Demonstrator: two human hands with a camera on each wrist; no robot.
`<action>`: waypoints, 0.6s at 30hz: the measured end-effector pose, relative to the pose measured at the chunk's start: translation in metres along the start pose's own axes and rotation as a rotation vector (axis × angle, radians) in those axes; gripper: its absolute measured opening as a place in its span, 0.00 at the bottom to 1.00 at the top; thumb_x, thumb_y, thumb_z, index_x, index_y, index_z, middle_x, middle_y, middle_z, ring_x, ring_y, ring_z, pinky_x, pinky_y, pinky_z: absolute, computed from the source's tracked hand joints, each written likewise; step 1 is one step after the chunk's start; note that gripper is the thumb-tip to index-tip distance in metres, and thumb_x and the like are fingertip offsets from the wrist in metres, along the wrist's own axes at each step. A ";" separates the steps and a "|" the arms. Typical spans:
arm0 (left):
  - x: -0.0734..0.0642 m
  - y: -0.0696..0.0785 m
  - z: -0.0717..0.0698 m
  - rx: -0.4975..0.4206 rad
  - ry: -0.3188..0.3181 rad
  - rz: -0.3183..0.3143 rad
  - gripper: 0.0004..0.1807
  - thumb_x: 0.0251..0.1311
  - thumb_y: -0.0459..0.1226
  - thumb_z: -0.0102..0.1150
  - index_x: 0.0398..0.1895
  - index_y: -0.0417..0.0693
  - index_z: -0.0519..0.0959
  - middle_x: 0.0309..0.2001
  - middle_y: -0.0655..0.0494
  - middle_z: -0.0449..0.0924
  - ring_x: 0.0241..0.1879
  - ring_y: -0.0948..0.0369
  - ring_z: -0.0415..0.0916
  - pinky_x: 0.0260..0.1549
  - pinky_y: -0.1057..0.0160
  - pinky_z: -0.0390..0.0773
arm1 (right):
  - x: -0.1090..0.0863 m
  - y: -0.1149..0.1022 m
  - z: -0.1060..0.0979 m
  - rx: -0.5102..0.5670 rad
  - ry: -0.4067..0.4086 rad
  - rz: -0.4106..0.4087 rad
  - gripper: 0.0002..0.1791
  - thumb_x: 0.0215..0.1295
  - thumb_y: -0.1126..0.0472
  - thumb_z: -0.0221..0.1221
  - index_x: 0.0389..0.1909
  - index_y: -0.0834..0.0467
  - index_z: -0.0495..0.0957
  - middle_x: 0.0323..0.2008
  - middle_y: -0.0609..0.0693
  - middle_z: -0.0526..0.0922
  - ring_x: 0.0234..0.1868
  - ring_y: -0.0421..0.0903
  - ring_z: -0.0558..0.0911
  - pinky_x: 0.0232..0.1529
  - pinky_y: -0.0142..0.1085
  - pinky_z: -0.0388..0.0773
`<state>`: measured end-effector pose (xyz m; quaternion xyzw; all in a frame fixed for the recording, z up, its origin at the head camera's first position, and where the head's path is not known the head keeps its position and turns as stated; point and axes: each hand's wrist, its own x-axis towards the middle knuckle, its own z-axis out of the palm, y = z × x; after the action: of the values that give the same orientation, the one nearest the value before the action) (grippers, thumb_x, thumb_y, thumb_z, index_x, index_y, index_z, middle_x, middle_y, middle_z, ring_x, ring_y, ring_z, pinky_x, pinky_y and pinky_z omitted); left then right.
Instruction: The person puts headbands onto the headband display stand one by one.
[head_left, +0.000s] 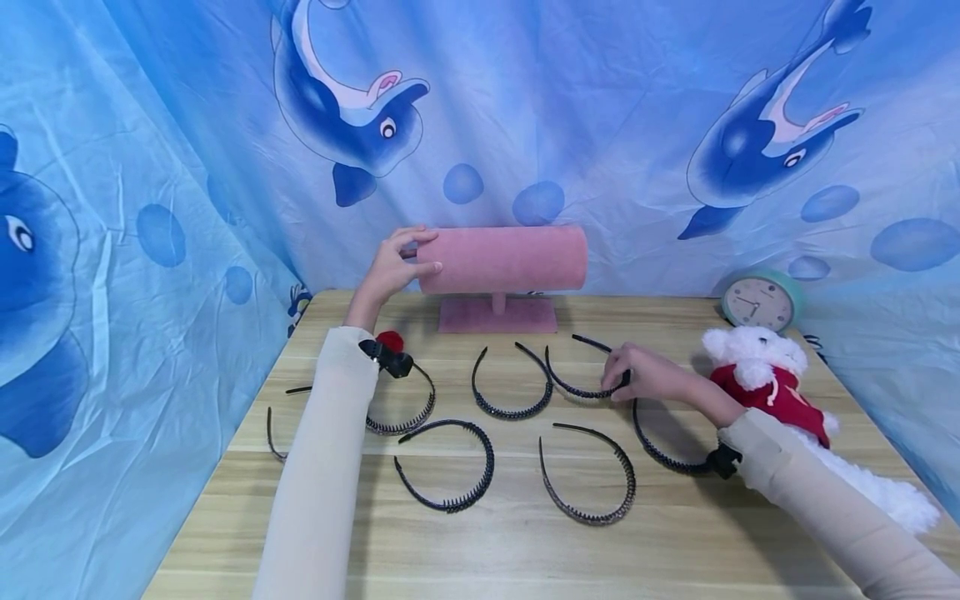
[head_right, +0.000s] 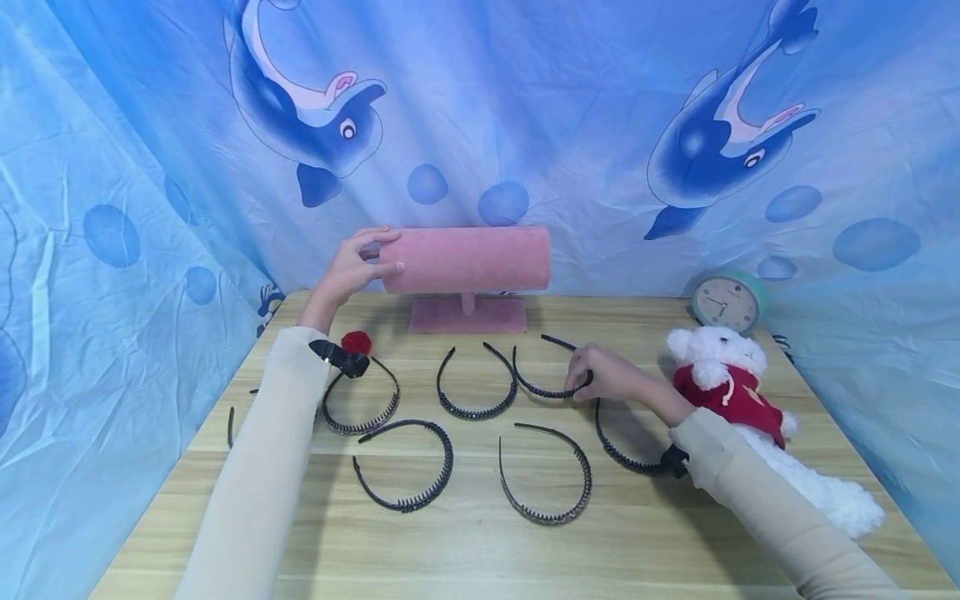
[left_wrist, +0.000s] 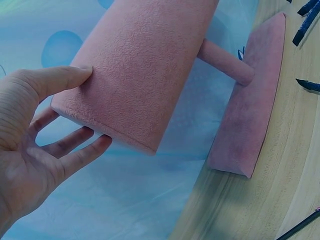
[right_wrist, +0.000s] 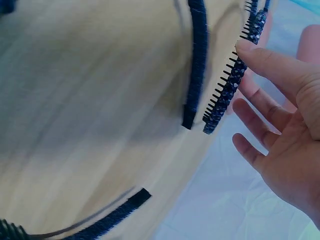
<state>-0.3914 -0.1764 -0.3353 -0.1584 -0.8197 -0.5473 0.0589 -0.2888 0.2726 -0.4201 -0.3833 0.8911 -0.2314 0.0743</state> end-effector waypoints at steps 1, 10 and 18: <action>0.000 0.000 0.000 0.003 0.000 0.000 0.32 0.59 0.31 0.71 0.69 0.45 0.75 0.77 0.48 0.60 0.70 0.41 0.68 0.68 0.46 0.75 | 0.001 0.000 -0.002 0.016 -0.004 0.001 0.09 0.53 0.70 0.74 0.34 0.56 0.90 0.36 0.48 0.86 0.41 0.47 0.80 0.47 0.45 0.81; -0.002 0.009 -0.001 -0.008 -0.025 -0.036 0.33 0.60 0.30 0.70 0.70 0.43 0.74 0.78 0.47 0.58 0.71 0.39 0.66 0.68 0.44 0.73 | 0.004 -0.012 -0.026 0.079 0.075 -0.031 0.08 0.58 0.72 0.70 0.36 0.58 0.89 0.41 0.54 0.87 0.46 0.53 0.84 0.50 0.54 0.83; -0.015 0.033 -0.002 -0.002 -0.051 -0.060 0.33 0.61 0.27 0.67 0.70 0.37 0.71 0.78 0.43 0.56 0.71 0.37 0.65 0.68 0.43 0.74 | 0.009 -0.016 -0.044 0.098 0.154 -0.016 0.08 0.61 0.73 0.67 0.40 0.62 0.88 0.39 0.55 0.89 0.40 0.46 0.87 0.45 0.44 0.87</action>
<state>-0.3667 -0.1693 -0.3093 -0.1476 -0.8247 -0.5455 0.0214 -0.2985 0.2723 -0.3736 -0.3675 0.8787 -0.3039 0.0225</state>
